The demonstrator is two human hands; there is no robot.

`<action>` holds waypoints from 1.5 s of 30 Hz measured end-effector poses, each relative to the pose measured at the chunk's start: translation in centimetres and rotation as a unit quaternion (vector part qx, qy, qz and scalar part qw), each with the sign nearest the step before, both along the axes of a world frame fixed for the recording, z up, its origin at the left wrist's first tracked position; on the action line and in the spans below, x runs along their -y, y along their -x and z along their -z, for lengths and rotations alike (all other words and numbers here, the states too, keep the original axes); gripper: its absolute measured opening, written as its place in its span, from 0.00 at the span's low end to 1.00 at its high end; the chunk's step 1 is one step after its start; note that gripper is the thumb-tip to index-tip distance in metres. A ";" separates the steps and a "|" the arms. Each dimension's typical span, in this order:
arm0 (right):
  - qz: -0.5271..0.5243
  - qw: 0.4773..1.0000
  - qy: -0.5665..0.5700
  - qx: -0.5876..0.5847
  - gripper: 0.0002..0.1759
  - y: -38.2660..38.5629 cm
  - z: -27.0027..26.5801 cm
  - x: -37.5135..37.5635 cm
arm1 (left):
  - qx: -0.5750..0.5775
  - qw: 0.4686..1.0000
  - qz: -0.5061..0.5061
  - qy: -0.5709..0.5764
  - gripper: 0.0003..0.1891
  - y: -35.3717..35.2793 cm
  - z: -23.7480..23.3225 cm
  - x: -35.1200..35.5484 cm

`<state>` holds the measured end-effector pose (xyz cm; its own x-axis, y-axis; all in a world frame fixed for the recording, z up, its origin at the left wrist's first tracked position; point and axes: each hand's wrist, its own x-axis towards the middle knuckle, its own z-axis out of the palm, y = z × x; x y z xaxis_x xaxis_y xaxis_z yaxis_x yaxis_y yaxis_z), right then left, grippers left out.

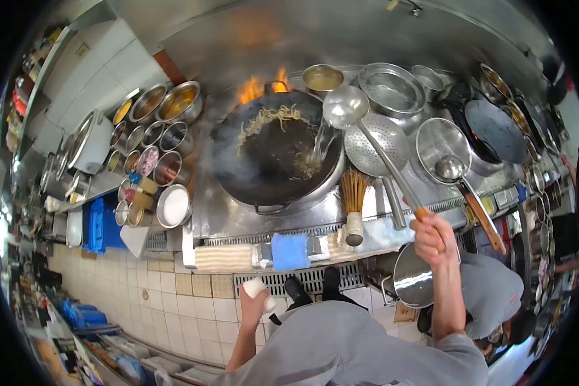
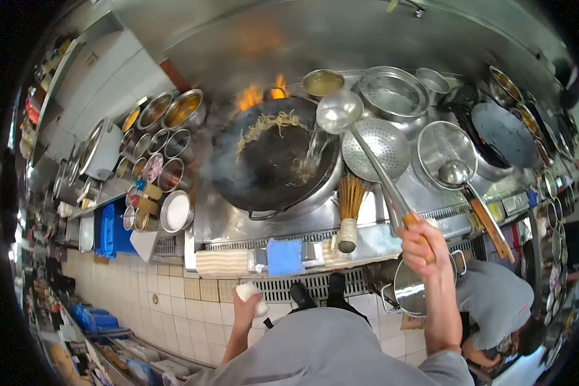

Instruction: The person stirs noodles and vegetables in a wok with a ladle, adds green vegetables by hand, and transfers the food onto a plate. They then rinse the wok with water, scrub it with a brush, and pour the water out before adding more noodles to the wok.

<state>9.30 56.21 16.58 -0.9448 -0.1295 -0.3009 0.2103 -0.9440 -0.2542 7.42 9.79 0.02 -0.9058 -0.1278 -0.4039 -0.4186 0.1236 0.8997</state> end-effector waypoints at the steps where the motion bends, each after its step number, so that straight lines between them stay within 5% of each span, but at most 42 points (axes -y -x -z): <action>1: -0.001 0.996 -0.077 0.047 0.18 -0.4 -1.4 0.3 | 0.008 1.000 0.010 0.005 0.27 -0.4 0.3 0.0; 6: 0.069 0.921 -0.362 0.122 0.42 -1.7 2.9 1.5 | 0.016 0.996 0.006 0.087 0.33 -2.8 0.6 0.6; 7: 0.083 0.910 -0.386 0.124 0.41 -2.3 6.1 1.9 | 0.038 0.993 -0.012 0.110 0.34 -3.4 0.1 0.7; 9: 0.063 0.808 -0.582 0.071 0.39 -3.8 10.0 4.1 | 0.032 0.994 -0.034 0.096 0.36 -4.6 -1.0 0.9; 13: 0.083 0.709 -0.695 0.081 0.36 -7.8 21.5 0.8 | 0.045 0.986 -0.048 0.152 0.40 -6.2 -0.1 1.8; 16: 0.024 0.597 -0.798 0.076 0.39 -8.0 15.0 6.1 | 0.066 0.980 -0.040 0.186 0.40 -5.0 -2.5 1.5; 19: -0.111 0.309 -0.935 0.132 0.31 -6.2 10.7 8.3 | 0.047 0.988 -0.034 0.144 0.38 -3.6 -3.8 1.9; 20: 0.083 0.049 -0.994 -0.044 0.20 -6.2 13.6 6.7 | 0.052 0.989 -0.032 0.132 0.37 -3.1 -4.4 2.3; 23: 0.001 0.255 -0.965 0.059 0.36 -2.2 16.3 6.3 | 0.019 0.991 -0.043 0.128 0.37 -2.1 -4.1 3.8; 24: 0.016 0.210 -0.975 0.070 0.39 -0.9 16.5 8.5 | 0.038 0.991 -0.041 0.125 0.37 -1.9 -4.7 4.4; 26: -0.081 0.256 -0.957 0.108 0.44 2.5 13.8 12.5 | 0.008 0.990 -0.064 0.128 0.38 -2.0 -1.3 6.6; 27: -0.183 0.346 -0.909 0.142 0.47 3.5 12.0 13.2 | -0.005 0.990 -0.062 0.123 0.38 -1.8 0.1 7.1; 29: -0.161 0.354 -0.911 0.136 0.48 4.1 13.9 12.8 | 0.002 0.993 -0.066 0.095 0.35 -1.9 1.7 8.8; 31: -0.054 0.506 -0.852 0.128 0.50 3.9 16.3 11.9 | 0.005 0.996 -0.078 0.044 0.31 -1.9 -0.9 9.4; 33: -0.026 0.486 -0.855 0.180 0.50 3.9 14.1 13.4 | -0.015 0.994 -0.080 0.069 0.29 -2.5 1.1 10.9; 35: -0.129 0.417 -0.856 0.278 0.50 5.7 9.3 15.6 | 0.023 0.993 -0.106 0.042 0.29 -2.6 0.4 11.1; 37: -0.146 0.375 -0.880 0.253 0.48 6.8 11.9 14.6 | 0.024 0.994 -0.104 0.039 0.29 -2.9 2.0 12.3; 40: 0.078 0.500 -0.851 0.139 0.41 6.3 19.3 11.4 | 0.031 0.991 -0.124 0.032 0.29 -3.8 3.4 13.5; 41: 0.074 0.637 -0.751 0.156 0.39 4.5 18.4 11.3 | 0.034 0.990 -0.136 0.029 0.29 -3.8 3.5 13.8; 43: 0.113 0.837 -0.479 0.237 0.35 2.1 8.2 15.4 | 0.045 0.986 -0.156 0.020 0.29 -4.1 2.7 14.1; 45: 0.184 0.861 -0.445 0.161 0.33 1.1 4.8 18.0 | 0.060 0.979 -0.195 0.000 0.29 -4.4 2.4 14.5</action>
